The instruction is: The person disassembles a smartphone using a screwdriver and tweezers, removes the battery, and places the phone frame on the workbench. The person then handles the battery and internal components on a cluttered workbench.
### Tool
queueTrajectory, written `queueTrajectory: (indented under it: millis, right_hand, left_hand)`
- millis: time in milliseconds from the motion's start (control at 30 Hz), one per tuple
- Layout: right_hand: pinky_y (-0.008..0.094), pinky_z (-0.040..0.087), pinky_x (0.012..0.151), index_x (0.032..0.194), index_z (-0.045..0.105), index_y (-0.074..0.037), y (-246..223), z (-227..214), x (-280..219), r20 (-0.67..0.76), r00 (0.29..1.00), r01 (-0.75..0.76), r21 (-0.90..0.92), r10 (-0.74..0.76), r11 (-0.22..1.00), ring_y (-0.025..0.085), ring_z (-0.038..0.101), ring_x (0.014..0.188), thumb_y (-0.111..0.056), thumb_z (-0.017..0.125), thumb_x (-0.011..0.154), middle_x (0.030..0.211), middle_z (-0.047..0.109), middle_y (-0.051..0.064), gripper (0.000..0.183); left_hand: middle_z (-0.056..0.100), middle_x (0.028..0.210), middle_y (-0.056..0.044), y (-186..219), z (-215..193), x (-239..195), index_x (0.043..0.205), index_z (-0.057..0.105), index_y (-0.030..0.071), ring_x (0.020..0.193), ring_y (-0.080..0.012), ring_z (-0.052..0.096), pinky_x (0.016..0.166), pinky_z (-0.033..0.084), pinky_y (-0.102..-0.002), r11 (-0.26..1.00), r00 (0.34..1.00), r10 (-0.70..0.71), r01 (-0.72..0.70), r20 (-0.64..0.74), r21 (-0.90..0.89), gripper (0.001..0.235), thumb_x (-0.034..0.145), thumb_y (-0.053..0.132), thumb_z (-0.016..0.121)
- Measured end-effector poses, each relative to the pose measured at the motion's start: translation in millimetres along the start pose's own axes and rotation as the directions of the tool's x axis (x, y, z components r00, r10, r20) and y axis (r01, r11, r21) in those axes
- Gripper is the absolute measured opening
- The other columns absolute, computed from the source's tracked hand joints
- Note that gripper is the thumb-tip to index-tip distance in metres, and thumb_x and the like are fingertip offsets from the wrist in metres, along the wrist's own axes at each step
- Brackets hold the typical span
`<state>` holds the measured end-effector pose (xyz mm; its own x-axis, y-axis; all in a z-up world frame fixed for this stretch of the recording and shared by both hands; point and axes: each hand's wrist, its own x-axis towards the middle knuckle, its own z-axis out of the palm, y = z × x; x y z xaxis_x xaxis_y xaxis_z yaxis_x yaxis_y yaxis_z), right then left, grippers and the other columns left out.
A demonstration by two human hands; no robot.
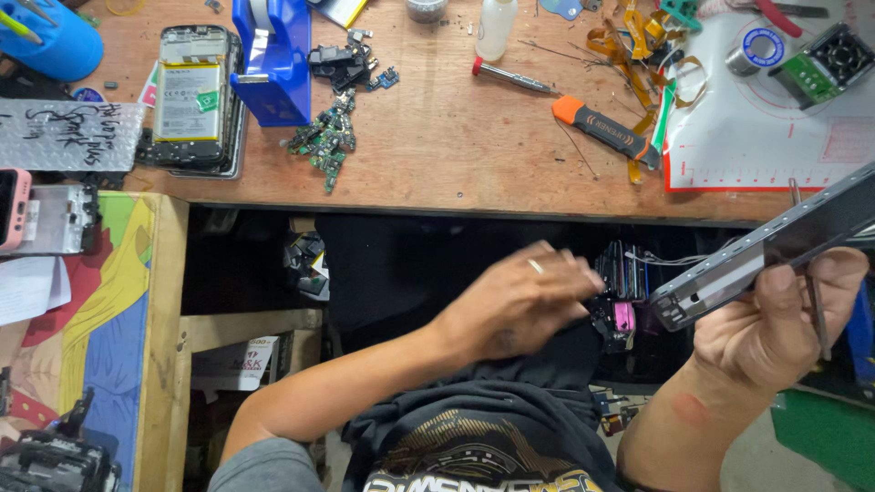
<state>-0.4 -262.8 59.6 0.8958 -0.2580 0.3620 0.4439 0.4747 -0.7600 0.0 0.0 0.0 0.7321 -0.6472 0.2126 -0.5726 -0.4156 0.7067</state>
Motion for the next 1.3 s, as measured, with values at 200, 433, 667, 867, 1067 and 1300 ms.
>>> queueTrajectory:
  millis: [200, 433, 667, 867, 1067, 1300]
  right_hand:
    - [0.028, 0.058, 0.095, 0.111, 0.056, -0.001, 0.0, -7.7, -6.3, -0.034, 0.999, 0.014, 0.049, -0.013, 0.999, 0.019, 0.068, 0.101, 0.011, 0.074, 0.105, 0.116, 0.067, 0.013, 0.022]
    - [0.033, 0.061, 0.098, 0.113, 0.058, -0.004, 4.3, -1.4, 0.3, -0.041, 0.999, -0.015, 0.065, 0.018, 0.998, 0.019, 0.070, 0.104, 0.011, 0.075, 0.101, 0.116, 0.069, 0.013, 0.026]
    - [0.028, 0.056, 0.097, 0.113, 0.057, 0.001, 2.1, -10.2, -2.1, -0.042, 0.999, 0.004, 0.060, -0.001, 0.998, 0.019, 0.066, 0.101, 0.012, 0.072, 0.104, 0.115, 0.066, 0.014, 0.021]
    - [0.030, 0.061, 0.101, 0.110, 0.056, -0.006, 3.9, -9.7, -0.1, -0.040, 0.999, 0.016, 0.031, -0.015, 0.999, 0.018, 0.067, 0.104, 0.009, 0.075, 0.105, 0.116, 0.066, 0.011, 0.025]
    - [0.025, 0.058, 0.095, 0.113, 0.058, 0.001, -4.0, -10.7, 0.1, -0.023, 1.000, 0.015, 0.029, -0.015, 0.999, 0.017, 0.066, 0.096, 0.008, 0.074, 0.105, 0.112, 0.066, 0.012, 0.020]
    - [0.028, 0.057, 0.099, 0.113, 0.055, -0.002, -0.9, -4.2, -0.6, -0.065, 0.998, 0.026, 0.016, -0.025, 1.000, 0.018, 0.066, 0.102, 0.009, 0.074, 0.102, 0.115, 0.066, 0.012, 0.025]
  left_hand:
    - [0.049, 0.148, -0.030, -13.4, -65.0, 51.8, 0.138, 0.053, -0.008, 0.144, -0.0447, 0.042, 0.117, 0.033, -0.052, 0.892, 0.867, -0.106, 0.299, -0.488, 0.339, 0.055, 0.098, 0.028, 0.064]
    - [0.046, 0.146, -0.033, -0.1, -39.7, 64.6, 0.135, 0.053, -0.011, 0.140, -0.0480, 0.042, 0.117, 0.032, -0.056, 0.910, 0.948, -0.010, 0.141, -0.319, 0.390, 0.064, 0.094, 0.037, 0.065]
    - [0.062, 0.141, -0.016, 22.3, -34.5, 49.0, 0.134, 0.061, 0.006, 0.136, -0.0308, 0.056, 0.116, 0.038, -0.042, 0.976, 0.975, -0.216, 0.215, 0.049, 0.025, 0.043, 0.108, 0.037, 0.047]
    - [0.043, 0.148, -0.035, 5.0, -30.8, 68.2, 0.139, 0.048, -0.013, 0.144, -0.0466, 0.037, 0.121, 0.023, -0.054, 0.843, 0.908, -0.103, 0.297, -0.407, 0.449, 0.073, 0.093, 0.042, 0.058]
    - [0.047, 0.157, -0.016, 19.1, 6.5, 60.3, 0.142, 0.054, 0.006, 0.157, -0.0308, 0.037, 0.135, 0.023, -0.048, 0.966, 0.999, -0.034, 0.034, -0.003, 0.256, 0.046, 0.104, 0.031, 0.056]
    - [0.054, 0.149, -0.024, 2.6, 1.7, 82.2, 0.140, 0.054, -0.002, 0.144, -0.0374, 0.047, 0.122, 0.029, -0.049, 0.917, 0.906, 0.201, -0.040, -0.373, 0.398, 0.058, 0.088, 0.022, 0.064]
